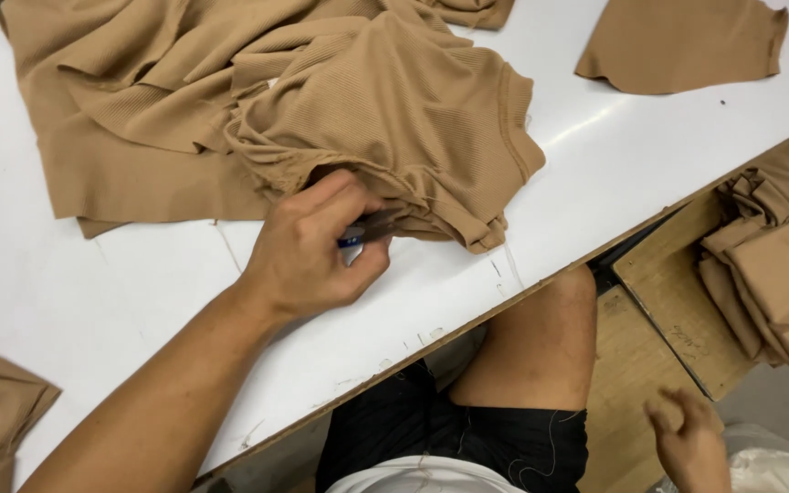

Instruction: Trimming excess threads from tan-colored garments using small scissors

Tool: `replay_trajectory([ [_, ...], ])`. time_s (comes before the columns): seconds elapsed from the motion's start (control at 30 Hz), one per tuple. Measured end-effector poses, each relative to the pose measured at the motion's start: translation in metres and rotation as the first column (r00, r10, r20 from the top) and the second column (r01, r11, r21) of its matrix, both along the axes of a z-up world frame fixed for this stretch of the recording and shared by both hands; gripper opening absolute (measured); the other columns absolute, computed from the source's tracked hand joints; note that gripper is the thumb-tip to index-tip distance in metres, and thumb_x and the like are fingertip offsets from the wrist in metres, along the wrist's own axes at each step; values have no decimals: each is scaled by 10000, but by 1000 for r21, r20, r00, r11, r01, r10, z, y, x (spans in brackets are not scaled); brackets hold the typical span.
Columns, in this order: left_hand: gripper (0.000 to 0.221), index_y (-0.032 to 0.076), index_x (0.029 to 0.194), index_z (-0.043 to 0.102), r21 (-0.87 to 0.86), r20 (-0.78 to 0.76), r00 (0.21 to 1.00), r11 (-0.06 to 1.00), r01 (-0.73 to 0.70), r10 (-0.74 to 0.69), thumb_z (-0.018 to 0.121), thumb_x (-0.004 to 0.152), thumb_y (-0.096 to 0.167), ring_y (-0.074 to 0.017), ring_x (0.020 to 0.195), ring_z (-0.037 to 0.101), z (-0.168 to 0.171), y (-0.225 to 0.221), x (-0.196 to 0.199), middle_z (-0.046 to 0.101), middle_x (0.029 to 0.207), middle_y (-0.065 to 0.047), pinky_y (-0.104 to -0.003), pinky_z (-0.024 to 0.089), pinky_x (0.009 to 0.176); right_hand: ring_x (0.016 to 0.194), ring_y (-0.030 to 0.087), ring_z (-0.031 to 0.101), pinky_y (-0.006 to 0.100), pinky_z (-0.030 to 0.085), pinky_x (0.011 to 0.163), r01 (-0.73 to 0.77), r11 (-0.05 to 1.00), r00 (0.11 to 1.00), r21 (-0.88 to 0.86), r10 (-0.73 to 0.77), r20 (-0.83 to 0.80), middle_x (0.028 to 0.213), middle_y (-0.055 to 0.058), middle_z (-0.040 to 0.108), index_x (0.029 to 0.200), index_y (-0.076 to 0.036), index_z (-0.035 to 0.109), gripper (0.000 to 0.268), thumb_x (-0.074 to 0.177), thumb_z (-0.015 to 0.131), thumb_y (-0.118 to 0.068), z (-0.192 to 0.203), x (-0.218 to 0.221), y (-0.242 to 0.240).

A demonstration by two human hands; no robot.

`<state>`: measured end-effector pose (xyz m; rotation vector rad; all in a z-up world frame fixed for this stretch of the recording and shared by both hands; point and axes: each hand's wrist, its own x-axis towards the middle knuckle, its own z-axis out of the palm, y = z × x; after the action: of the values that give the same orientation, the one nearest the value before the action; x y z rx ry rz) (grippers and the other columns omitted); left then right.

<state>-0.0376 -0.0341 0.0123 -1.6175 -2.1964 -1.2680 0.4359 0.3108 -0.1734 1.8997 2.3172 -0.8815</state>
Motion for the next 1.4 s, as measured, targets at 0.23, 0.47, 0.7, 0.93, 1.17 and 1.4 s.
replay_trajectory([
  [0.23,273,-40,1164,567,188,121,993,982,-13,-10,632,957,124,-282,881,591,14,-2,17,623,1014,-159,-361,495,776,1109,354,693,364,580,999,-238,846,431,477,532,-729,1365,283,530,1340,67,468,332,1041,581,-23,155,-190,-127],
  [0.47,297,-38,1200,588,185,87,991,976,-113,98,666,1004,170,-279,887,626,8,-3,18,646,1048,-169,-351,518,751,845,188,693,370,525,707,-587,622,680,518,726,-100,975,-32,712,1255,-118,698,340,976,687,-312,198,-277,-162],
  [0.7,293,-17,1190,651,171,-149,979,979,-115,141,749,1006,189,-229,783,659,17,-6,21,681,979,-134,-350,596,692,782,238,588,306,518,731,-325,880,414,346,461,-784,892,186,618,1009,91,649,129,999,598,-26,213,-227,-169],
  [0.93,319,-13,1240,679,81,-339,926,986,-147,166,749,1019,207,-200,735,670,22,-9,49,703,1003,-87,-332,525,598,624,220,609,298,637,624,-288,923,269,254,333,-904,809,147,546,988,47,640,203,985,594,-150,208,-219,-175],
  [1.17,300,-4,1294,664,38,-415,895,986,-161,162,669,1071,197,-197,719,627,21,1,55,677,976,-56,-335,526,627,690,210,690,234,590,668,-370,875,262,311,420,-869,824,165,639,946,27,677,194,917,623,-156,223,-216,-185],
  [1.4,280,1,1318,666,55,-415,896,987,-148,158,686,1079,144,-194,710,617,20,-3,54,705,960,-46,-340,517,620,594,136,674,192,533,540,-622,487,-7,614,780,-626,782,33,727,831,-76,688,193,938,590,-203,196,-210,-184],
])
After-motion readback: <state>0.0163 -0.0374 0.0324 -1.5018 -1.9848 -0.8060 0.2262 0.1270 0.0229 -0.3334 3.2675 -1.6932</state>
